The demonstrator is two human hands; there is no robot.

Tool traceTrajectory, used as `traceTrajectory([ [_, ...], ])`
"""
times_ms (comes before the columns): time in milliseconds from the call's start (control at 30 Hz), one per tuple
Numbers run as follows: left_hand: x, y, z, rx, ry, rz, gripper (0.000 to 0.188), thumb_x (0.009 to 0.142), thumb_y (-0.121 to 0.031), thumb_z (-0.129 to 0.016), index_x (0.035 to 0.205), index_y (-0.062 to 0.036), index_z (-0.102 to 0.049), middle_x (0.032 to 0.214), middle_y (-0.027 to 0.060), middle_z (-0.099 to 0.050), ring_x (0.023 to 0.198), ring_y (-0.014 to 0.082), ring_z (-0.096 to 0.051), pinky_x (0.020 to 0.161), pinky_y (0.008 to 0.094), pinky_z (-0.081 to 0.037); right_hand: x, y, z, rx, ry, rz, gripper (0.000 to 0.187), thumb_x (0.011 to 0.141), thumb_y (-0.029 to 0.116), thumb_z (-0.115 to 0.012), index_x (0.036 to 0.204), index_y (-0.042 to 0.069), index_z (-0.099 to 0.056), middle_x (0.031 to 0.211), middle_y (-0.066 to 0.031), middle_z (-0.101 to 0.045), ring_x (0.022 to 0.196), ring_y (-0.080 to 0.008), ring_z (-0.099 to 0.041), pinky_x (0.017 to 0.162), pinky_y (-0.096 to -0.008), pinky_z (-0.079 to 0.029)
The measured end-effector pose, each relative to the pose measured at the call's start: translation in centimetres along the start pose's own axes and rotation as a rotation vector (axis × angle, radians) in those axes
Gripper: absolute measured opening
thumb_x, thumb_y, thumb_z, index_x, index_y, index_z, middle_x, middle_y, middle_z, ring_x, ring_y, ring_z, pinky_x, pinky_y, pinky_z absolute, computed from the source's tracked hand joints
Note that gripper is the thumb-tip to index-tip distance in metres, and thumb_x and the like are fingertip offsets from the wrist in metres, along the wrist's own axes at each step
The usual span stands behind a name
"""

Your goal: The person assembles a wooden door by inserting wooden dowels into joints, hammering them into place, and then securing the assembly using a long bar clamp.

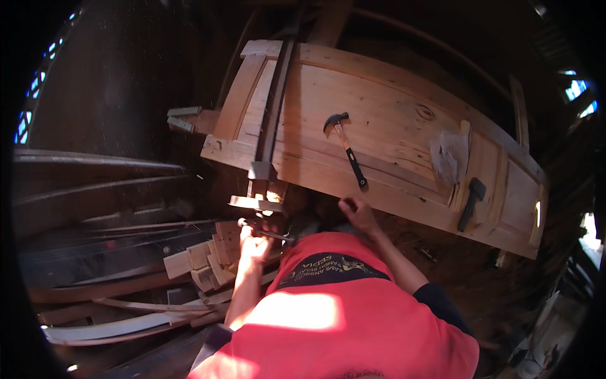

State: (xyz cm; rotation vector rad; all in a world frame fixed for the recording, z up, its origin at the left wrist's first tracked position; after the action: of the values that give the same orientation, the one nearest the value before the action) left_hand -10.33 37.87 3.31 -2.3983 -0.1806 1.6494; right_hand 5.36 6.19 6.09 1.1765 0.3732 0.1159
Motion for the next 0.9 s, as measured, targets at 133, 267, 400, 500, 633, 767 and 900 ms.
traceTrajectory([
  [133,-0.1,7.0,-1.1,0.157,0.139,0.218,0.015,0.096,-0.025,-0.051,0.100,-0.0109,-0.055,0.100,0.0117,-0.061,0.098,0.0296,-0.059,0.097,0.0603,-0.047,-1.4,-0.4,-7.2,0.505,0.530,-0.344,0.057,0.101,0.051,-0.048,0.118,-0.001,-0.063,0.106,-0.0103,-0.069,0.098,-0.0193,-0.064,0.083,-0.0338,-0.052],
  [267,-1.4,11.7,-2.3,0.496,0.276,0.347,0.027,0.096,-0.025,-0.051,0.112,-0.0051,-0.058,0.107,0.0112,-0.064,0.100,0.0271,-0.060,0.100,0.0477,-0.052,-3.7,2.5,-6.2,0.707,0.548,-0.469,0.067,0.099,0.058,-0.048,0.125,-0.003,-0.060,0.116,-0.0134,-0.068,0.109,-0.0215,-0.063,0.097,-0.0368,-0.047],
  [400,-2.4,14.8,-3.8,0.570,0.440,0.572,0.037,0.098,-0.023,-0.052,0.130,-0.0054,-0.057,0.129,0.0108,-0.060,0.124,0.0256,-0.055,0.106,0.0472,-0.046,-3.9,-0.8,-2.6,0.328,0.564,-0.371,0.062,0.096,0.059,-0.051,0.117,0.003,-0.069,0.108,-0.0118,-0.072,0.106,-0.0230,-0.066,0.094,-0.0380,-0.050],
  [500,-4.4,15.7,-4.7,0.544,0.462,0.684,0.034,0.098,-0.025,-0.055,0.129,-0.0090,-0.058,0.131,0.0080,-0.060,0.129,0.0265,-0.052,0.107,0.0476,-0.044,-2.6,2.0,-1.1,-0.308,0.648,-0.278,0.065,0.093,0.065,-0.050,0.108,0.006,-0.074,0.097,-0.0184,-0.073,0.101,-0.0293,-0.069,0.087,-0.0390,-0.053],
  [633,-4.1,18.2,-5.7,0.507,0.560,0.761,0.033,0.100,-0.030,-0.056,0.125,-0.0084,-0.059,0.130,0.0084,-0.060,0.128,0.0256,-0.051,0.108,0.0432,-0.043,-0.8,1.5,-2.2,-0.531,0.642,-0.344,0.064,0.092,0.065,-0.047,0.097,0.009,-0.076,0.089,-0.0197,-0.073,0.081,-0.0352,-0.071,0.075,-0.0434,-0.056],
  [767,-2.7,20.3,-4.8,0.612,0.658,0.832,0.033,0.097,-0.020,-0.056,0.129,-0.0224,-0.057,0.132,0.0055,-0.059,0.118,0.0257,-0.058,0.100,0.0424,-0.049,-2.3,-0.8,-3.3,-0.258,0.431,-0.415,0.061,0.093,0.061,-0.050,0.118,0.009,-0.068,0.092,-0.0142,-0.074,0.090,-0.0298,-0.071,0.081,-0.0422,-0.055],
  [900,-3.1,20.6,-5.7,1.226,0.899,0.530,0.051,0.097,-0.024,-0.058,0.143,-0.0077,-0.043,0.145,0.0140,-0.048,0.132,0.0272,-0.047,0.107,0.0410,-0.044,-2.1,-5.1,-3.0,0.083,0.179,-0.618,0.061,0.084,0.052,-0.068,0.122,0.004,-0.063,0.115,-0.0191,-0.069,0.108,-0.0343,-0.066,0.093,-0.0440,-0.051],
])
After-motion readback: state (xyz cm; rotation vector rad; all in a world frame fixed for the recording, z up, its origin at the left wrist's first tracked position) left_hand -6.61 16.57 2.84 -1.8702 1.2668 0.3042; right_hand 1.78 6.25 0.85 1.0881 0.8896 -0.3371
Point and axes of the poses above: each hand's wrist, its own x-axis towards the middle knuckle, its own z-axis out of the back of the hand, y = z × x, the point moved 8 cm from there along x, towards the middle knuckle
